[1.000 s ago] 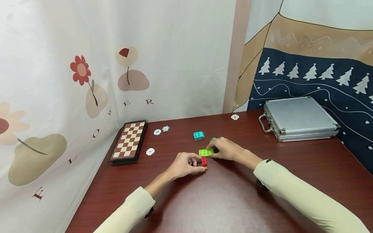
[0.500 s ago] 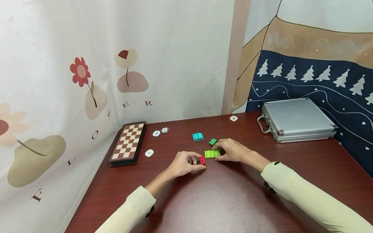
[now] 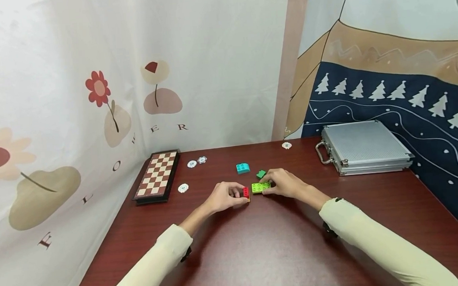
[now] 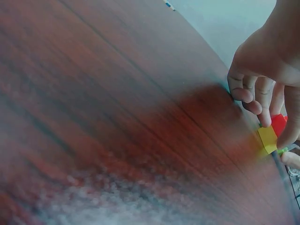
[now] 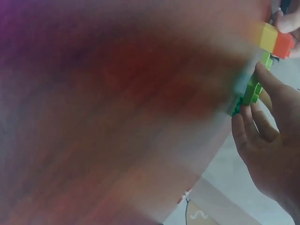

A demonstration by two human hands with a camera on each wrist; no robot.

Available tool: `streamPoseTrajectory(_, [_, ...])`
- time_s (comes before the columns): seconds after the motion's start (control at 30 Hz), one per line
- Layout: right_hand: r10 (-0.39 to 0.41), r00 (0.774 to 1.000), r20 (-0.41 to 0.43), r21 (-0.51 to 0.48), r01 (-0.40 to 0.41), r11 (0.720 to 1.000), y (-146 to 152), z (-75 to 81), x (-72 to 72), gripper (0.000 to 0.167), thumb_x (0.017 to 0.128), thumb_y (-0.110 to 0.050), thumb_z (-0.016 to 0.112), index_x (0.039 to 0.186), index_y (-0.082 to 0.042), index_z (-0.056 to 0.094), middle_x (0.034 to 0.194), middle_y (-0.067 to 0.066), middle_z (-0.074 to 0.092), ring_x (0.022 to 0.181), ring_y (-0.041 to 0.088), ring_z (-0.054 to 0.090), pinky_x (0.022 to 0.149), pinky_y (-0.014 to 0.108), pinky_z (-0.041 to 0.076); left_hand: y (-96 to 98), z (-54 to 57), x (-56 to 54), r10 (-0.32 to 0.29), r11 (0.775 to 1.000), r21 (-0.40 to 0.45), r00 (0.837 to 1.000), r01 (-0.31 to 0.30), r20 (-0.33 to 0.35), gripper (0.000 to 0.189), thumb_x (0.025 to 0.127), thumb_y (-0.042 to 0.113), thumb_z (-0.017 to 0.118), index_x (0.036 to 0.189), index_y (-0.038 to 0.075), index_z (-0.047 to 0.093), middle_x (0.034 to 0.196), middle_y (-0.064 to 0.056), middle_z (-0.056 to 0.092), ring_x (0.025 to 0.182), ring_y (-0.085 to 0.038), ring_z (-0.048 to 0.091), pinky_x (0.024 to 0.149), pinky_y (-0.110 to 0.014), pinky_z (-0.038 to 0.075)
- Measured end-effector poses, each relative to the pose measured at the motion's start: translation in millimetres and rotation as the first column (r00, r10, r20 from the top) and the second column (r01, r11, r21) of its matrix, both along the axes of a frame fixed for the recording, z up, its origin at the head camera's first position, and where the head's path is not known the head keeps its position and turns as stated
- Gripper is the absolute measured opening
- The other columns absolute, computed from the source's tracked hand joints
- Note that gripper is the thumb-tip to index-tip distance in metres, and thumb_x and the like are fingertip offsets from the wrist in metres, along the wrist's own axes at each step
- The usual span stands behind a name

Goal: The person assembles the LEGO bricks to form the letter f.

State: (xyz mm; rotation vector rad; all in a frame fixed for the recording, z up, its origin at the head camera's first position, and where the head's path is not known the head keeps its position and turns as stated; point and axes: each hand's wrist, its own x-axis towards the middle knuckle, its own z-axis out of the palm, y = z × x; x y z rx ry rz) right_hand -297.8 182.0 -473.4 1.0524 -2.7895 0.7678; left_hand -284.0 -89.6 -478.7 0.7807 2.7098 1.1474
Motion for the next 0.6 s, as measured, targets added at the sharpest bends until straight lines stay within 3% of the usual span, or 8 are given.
streamPoseTrajectory(0.33, [0.021,1.000,-0.008,-0.091,-0.022,0.996,1,19.0,-0.4,0.031,0.089,-0.022,0.085,0.116,-0.007,0.079,0.105,0.005,0.070,0.086,0.016,0.069,0.078,0.036,0.060,0.8,-0.3,-2.1,0.004,1.000,-0.015,1.000,-0.004,0.021,0.039,0.083,0.026,0.090,0.114,0.007,0.078,0.071,0.005,0.068,0.058,-0.003,0.058,0.062,-0.020,0.047])
streamPoseTrajectory(0.6, [0.098,0.995,-0.035,-0.126,-0.102,0.987,-11,22.7,1.5,0.027,0.090,-0.019,0.084,0.114,-0.008,0.078,0.105,0.004,0.073,0.086,0.021,0.067,0.077,0.042,0.059,1.2,0.1,-3.2,0.005,1.000,-0.028,1.000,-0.004,0.026,0.042,0.083,0.029,0.091,0.115,0.005,0.077,0.071,0.005,0.069,0.059,-0.003,0.059,0.064,-0.021,0.048])
